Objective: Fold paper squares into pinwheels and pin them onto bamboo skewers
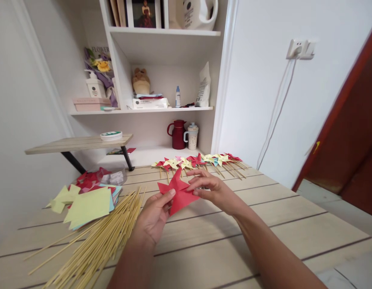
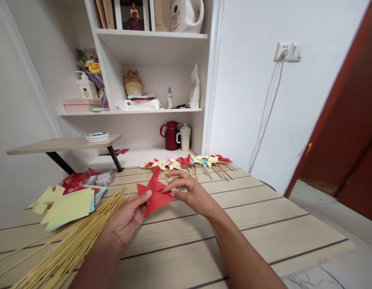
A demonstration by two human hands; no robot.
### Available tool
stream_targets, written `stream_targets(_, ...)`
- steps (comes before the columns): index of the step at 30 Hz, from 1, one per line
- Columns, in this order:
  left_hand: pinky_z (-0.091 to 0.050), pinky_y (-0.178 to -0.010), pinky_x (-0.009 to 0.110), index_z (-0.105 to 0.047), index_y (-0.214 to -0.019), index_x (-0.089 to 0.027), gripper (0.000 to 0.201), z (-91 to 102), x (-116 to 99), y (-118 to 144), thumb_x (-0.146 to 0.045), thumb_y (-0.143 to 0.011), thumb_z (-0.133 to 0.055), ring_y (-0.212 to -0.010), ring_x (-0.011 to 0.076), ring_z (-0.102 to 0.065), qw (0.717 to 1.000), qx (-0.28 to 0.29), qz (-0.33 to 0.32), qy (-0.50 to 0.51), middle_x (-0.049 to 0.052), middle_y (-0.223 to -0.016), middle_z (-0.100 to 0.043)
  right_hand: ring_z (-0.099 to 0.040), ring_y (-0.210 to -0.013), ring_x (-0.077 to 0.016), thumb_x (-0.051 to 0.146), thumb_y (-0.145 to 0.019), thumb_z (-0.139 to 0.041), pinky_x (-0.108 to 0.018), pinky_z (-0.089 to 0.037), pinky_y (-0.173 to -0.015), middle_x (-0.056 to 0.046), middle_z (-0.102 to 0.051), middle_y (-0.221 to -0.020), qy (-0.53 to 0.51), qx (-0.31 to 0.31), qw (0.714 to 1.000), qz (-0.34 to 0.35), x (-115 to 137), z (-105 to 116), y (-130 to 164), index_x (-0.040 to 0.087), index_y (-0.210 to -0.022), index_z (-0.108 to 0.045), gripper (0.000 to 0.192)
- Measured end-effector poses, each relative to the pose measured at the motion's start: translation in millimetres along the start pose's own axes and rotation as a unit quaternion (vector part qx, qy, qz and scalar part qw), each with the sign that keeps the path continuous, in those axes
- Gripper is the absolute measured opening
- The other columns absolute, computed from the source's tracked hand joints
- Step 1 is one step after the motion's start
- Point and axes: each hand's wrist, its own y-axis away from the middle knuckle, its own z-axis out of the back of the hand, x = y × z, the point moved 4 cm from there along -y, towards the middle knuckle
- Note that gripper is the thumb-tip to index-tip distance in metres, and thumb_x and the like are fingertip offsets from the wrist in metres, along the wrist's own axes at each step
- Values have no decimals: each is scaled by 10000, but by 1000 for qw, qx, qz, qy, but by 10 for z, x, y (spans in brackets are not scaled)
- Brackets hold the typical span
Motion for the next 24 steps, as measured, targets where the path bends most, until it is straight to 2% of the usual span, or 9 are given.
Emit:
stream_targets(4, -582, -730, 275, -753, -842, -99, 250, 11, -11, -6, -185, -639, -871, -738, 173, -694, 1000, -18, -3, -1, 116, -858, -774, -510, -1286, -262, 322, -817, -769, -445, -435, -1087, -43, -505, -1368, 16, 7, 1000, 20, 38, -11, -1, 330, -940, -797, 126)
stream_targets(8, -574, -715, 264, -763, -837, -100, 261, -11, -9, 17, -223, -637, -877, -729, 167, -693, 999, -38, -21, -25, 115, -840, -773, -490, -1309, -258, 348, -776, -811, -459, -360, -1157, -28, -509, -1377, 9, 2, 999, 38, 51, -25, -10, 340, -912, -800, 136)
stream_targets(15, -536, -708, 266, -775, -823, -103, 355, -53, 33, 41, -343, -590, -893, -711, 167, -675, 996, -24, -41, -77, 102, -769, -759, -494, -1299, -281, 379, -752, -825, -491, -369, -1136, -24, -528, -1375, 6, -26, 999, 32, 53, -80, -17, 308, -773, -791, 82)
stream_targets(20, -467, -626, 235, -773, -790, -106, 334, -21, 29, 34, -392, -637, -852, -638, 137, -623, 983, -56, -77, -157, 87, -735, -746, -509, -1287, -273, 332, -759, -818, -464, -352, -1134, -37, -548, -1326, 43, -38, 998, 14, 46, -103, -13, 271, -709, -769, 92)
stream_targets(24, -490, -672, 270, -783, -801, -108, 335, -61, 7, 60, -388, -629, -852, -661, 173, -655, 979, -61, -89, -171, 91, -719, -751, -538, -1248, -273, 316, -756, -806, -446, -380, -1093, -56, -579, -1270, 76, -61, 995, 0, 49, -120, -19, 243, -673, -753, 123)
